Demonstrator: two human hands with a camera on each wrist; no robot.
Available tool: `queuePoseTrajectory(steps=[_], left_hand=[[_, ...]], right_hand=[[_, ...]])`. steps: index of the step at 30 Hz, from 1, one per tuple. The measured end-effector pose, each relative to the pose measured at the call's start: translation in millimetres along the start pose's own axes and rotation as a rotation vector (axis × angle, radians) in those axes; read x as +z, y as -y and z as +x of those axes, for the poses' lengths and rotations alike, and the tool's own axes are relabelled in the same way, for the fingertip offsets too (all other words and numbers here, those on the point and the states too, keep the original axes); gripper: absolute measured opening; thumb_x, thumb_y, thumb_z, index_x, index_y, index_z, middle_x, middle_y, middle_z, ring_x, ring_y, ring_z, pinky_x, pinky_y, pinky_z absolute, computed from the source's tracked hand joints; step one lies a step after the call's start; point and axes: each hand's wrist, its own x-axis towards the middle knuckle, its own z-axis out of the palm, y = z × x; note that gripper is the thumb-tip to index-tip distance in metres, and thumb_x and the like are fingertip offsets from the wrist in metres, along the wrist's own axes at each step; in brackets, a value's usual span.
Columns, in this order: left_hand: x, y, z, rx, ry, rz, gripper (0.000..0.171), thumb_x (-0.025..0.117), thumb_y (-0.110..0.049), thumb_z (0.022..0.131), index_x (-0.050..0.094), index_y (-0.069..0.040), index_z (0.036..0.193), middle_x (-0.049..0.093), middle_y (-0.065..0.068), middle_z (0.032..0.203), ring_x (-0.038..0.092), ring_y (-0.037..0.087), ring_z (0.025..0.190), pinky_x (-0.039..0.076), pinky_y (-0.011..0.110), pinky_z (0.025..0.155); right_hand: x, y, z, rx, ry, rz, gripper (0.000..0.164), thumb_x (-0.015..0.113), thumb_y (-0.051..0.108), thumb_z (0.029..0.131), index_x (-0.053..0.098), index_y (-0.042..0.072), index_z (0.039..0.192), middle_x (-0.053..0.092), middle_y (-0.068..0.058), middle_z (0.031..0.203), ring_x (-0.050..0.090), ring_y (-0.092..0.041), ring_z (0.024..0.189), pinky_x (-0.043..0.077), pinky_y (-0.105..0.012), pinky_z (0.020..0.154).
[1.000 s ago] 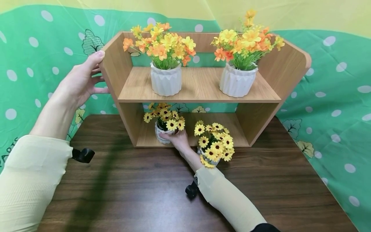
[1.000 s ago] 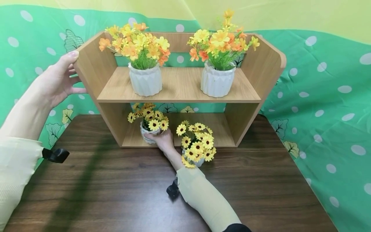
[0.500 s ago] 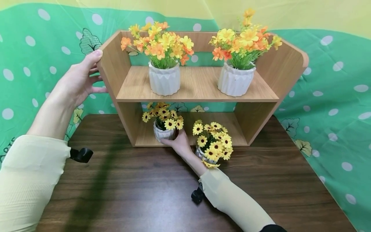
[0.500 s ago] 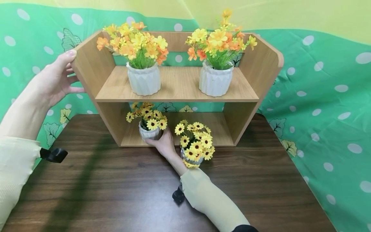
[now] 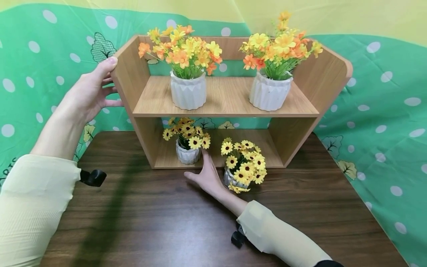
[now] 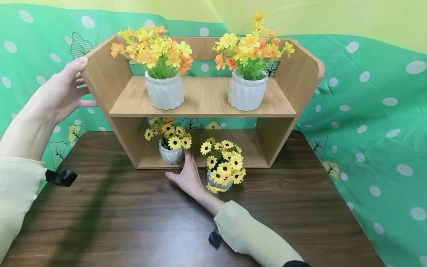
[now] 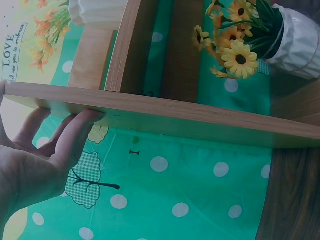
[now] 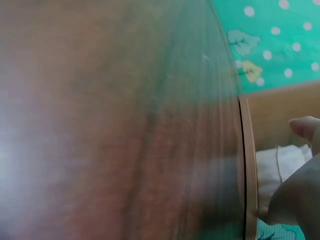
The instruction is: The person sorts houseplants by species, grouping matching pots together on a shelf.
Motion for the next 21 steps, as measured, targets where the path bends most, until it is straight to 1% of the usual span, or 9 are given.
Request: queuePoseTrajectory(steps=[4, 10, 14, 18, 21], left_hand=[[-0.3, -0.4, 0.3, -0.001, 0.003, -0.002, 0.067, 0.063, -0.054, 0.096, 0.04, -0.032, 0.155, 0.025, -0.002, 0.162, 0.033, 0.032, 0.142, 0.064, 0.034, 0.068], [0.5, -1.1, 1.2, 0.002, 0.011, -0.007, 0.066, 0.064, -0.054, 0.096, 0.041, -0.032, 0.154, 0.026, -0.002, 0.162, 0.034, 0.031, 0.143, 0.064, 0.034, 0.068], [0.9, -0.4, 1.1, -0.002, 0.006, -0.005, 0.066, 0.064, -0.054, 0.096, 0.04, -0.032, 0.154, 0.026, -0.002, 0.161, 0.034, 0.031, 0.142, 0.064, 0.034, 0.068], [0.5, 0.4, 0.3, 0.004, 0.006, -0.001, 0.066, 0.063, -0.054, 0.096, 0.04, -0.033, 0.154, 0.026, -0.002, 0.162, 0.033, 0.032, 0.142, 0.064, 0.034, 0.068], [0.7, 0.5, 0.0, 0.008, 0.01, -0.005, 0.066, 0.063, -0.054, 0.096, 0.04, -0.032, 0.154, 0.026, -0.002, 0.162, 0.034, 0.031, 0.142, 0.065, 0.034, 0.068]], right_hand=[[-0.9, 1.3, -11.9, 0.004, 0.033, -0.008, 0.109, 0.085, 0.032, 0.082, 0.016, 0.016, 0.166, 0.024, -0.012, 0.171, 0.026, -0.031, 0.158, 0.026, -0.05, 0.128], [-4.6, -1.9, -25.5, -0.041, 0.091, 0.046, 0.109, 0.086, 0.029, 0.082, 0.017, 0.013, 0.165, 0.021, -0.011, 0.172, 0.03, -0.032, 0.156, 0.037, -0.049, 0.122], [-10.5, -4.7, -33.8, -0.058, 0.137, 0.051, 0.11, 0.086, 0.031, 0.081, 0.017, 0.016, 0.165, 0.023, -0.006, 0.172, 0.033, -0.031, 0.155, 0.038, -0.046, 0.122], [-19.2, -8.4, -41.3, -0.085, 0.208, 0.05, 0.109, 0.087, 0.033, 0.081, 0.018, 0.021, 0.165, 0.023, -0.002, 0.172, 0.034, -0.028, 0.156, 0.038, -0.045, 0.122], [-27.8, -12.0, -44.6, -0.142, 0.279, 0.087, 0.108, 0.088, 0.028, 0.081, 0.02, 0.023, 0.165, 0.022, -0.005, 0.172, 0.032, -0.029, 0.157, 0.036, -0.047, 0.123]])
